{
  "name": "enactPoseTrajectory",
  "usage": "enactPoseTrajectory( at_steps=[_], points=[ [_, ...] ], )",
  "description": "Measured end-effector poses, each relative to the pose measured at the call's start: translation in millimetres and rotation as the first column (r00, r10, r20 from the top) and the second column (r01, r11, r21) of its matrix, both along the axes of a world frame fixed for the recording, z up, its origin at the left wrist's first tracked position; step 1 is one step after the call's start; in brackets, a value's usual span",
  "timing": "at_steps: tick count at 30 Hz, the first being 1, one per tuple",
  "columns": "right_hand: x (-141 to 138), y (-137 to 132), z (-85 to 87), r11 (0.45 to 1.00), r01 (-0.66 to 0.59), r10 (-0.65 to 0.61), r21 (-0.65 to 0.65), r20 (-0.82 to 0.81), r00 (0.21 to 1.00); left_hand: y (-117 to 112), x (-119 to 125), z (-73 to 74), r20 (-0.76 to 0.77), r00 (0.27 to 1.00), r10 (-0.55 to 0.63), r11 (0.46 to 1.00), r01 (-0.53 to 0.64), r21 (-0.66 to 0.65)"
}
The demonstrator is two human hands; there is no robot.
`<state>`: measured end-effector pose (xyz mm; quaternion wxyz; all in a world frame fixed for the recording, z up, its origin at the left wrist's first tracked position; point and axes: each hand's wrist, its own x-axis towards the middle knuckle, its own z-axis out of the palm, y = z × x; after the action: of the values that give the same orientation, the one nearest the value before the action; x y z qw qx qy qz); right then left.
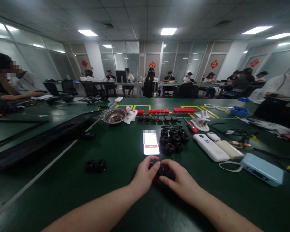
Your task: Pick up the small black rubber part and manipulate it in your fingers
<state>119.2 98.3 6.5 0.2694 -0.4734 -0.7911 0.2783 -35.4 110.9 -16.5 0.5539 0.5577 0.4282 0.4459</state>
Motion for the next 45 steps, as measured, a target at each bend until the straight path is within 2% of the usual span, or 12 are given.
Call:
enactPoseTrajectory(
  at_steps=[5,10,14,17,22,26,31,37,42,45],
  points=[
    [-0.5,0.0,1.4,1.000,0.010,-0.009,-0.025,0.063,0.998,-1.1,1.5,-0.2,0.048,0.999,-0.020,1.000,0.020,-0.013],
    [-1.4,2.3,-0.6,1.000,0.015,-0.015,0.020,-0.004,1.000,2.1,0.8,-3.2,-0.038,0.999,-0.037,0.999,0.036,-0.036],
    [-2.2,0.6,-0.4,1.000,0.014,-0.014,0.004,-0.017,1.000,0.2,0.0,0.5,-0.085,0.996,-0.014,0.999,0.017,0.030],
    [-1.8,0.3,-0.2,1.000,0.015,-0.015,-0.015,0.004,1.000,-2.3,0.4,3.5,-0.049,0.999,0.005,0.998,-0.002,0.060],
    [-0.2,3.6,-1.8,0.999,0.040,-0.039,-0.016,0.071,0.997,0.4,1.9,-0.6,0.009,1.000,-0.026,1.000,0.026,-0.014],
    [-0.1,4.2,-3.2,0.999,0.034,-0.034,0.017,0.005,0.999,3.7,1.9,-4.9,-0.001,1.000,-0.016,0.999,0.016,-0.041],
    [-0.6,0.3,0.6,1.000,0.012,-0.012,-0.001,-0.012,1.000,-0.8,1.8,1.6,-0.003,1.000,-0.004,1.000,0.004,-0.017],
    [0.0,1.7,0.6,0.999,0.037,-0.036,-0.012,0.096,0.995,-1.9,2.4,3.3,0.014,1.000,-0.019,0.999,0.019,-0.027],
    [-1.3,2.3,1.1,0.999,0.036,-0.036,0.016,0.007,0.999,1.8,1.1,-2.1,-0.028,0.999,-0.017,0.999,0.016,-0.035],
    [-1.8,-0.3,2.6,1.000,0.029,-0.029,-0.001,-0.012,1.000,-0.1,0.9,-0.6,-0.042,0.999,-0.005,1.000,0.005,0.007]
  ],
)
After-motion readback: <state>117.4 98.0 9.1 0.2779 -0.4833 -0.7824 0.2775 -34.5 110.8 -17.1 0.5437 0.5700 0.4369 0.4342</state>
